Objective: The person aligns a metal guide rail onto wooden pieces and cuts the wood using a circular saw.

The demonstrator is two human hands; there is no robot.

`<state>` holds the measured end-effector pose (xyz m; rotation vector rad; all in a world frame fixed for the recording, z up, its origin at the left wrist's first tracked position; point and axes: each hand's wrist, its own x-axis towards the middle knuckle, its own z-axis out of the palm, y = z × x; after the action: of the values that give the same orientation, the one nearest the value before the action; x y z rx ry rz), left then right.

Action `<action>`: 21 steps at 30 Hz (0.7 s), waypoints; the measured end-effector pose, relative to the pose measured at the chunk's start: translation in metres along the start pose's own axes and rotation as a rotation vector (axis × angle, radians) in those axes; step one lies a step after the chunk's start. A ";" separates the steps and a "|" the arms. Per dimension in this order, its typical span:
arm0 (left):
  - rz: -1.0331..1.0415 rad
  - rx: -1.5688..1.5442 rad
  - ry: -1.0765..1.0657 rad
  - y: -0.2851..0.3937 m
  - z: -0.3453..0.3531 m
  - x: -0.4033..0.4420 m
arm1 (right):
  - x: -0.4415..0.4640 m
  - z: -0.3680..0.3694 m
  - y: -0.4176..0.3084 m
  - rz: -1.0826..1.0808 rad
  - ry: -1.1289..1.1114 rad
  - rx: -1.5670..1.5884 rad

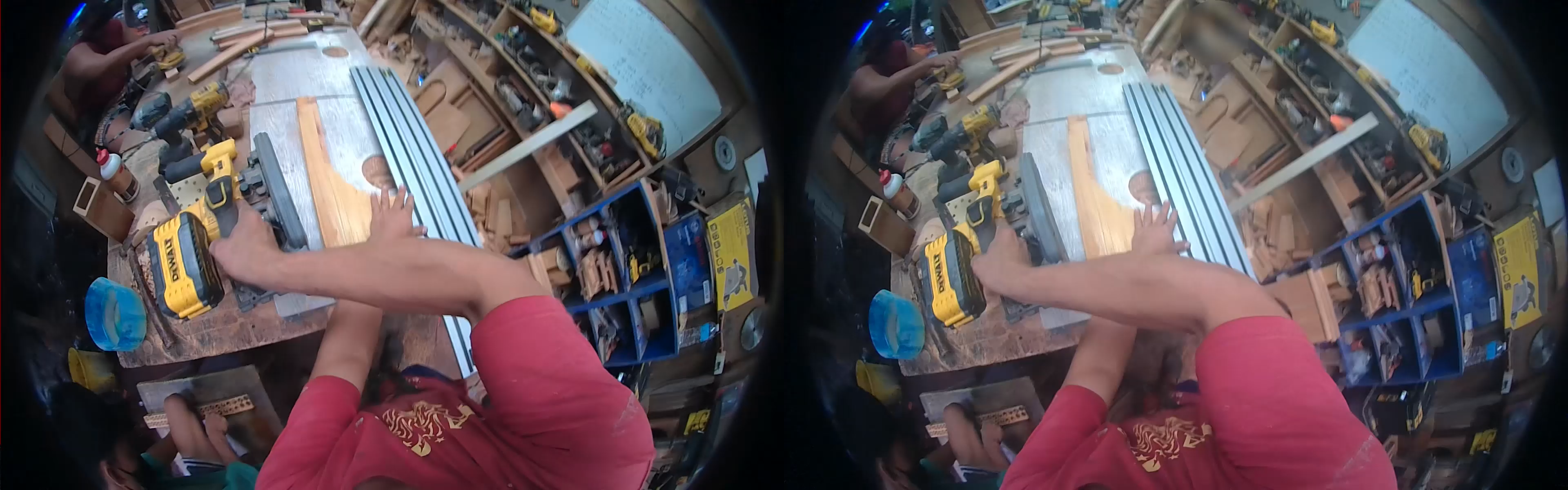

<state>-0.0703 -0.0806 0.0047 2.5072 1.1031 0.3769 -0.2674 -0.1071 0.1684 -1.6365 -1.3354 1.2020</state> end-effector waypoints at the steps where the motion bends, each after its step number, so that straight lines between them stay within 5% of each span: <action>1: 0.022 -0.082 0.030 -0.002 0.004 0.004 | 0.017 0.007 0.004 -0.106 0.117 -0.071; 5: 0.126 -0.374 0.123 -0.015 0.025 0.014 | 0.054 -0.035 -0.066 -0.033 -0.023 -0.028; 7: -0.032 0.023 -0.006 -0.001 0.003 0.009 | 0.032 -0.067 -0.102 -0.065 -0.038 -0.072; 12: 0.012 -0.105 -0.151 -0.017 0.008 0.012 | -0.064 -0.166 -0.152 -0.072 0.010 -0.164; 14: 0.038 -0.116 -0.175 -0.023 -0.003 0.011 | -0.092 -0.220 -0.139 -0.141 -0.025 -0.167; 21: 0.023 -0.010 -0.273 -0.016 -0.023 0.017 | -0.233 -0.336 -0.065 -0.171 0.420 -0.193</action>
<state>-0.0785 -0.0527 0.0203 2.4726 0.9623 0.0426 0.0196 -0.3063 0.3905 -1.7470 -1.3132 0.5992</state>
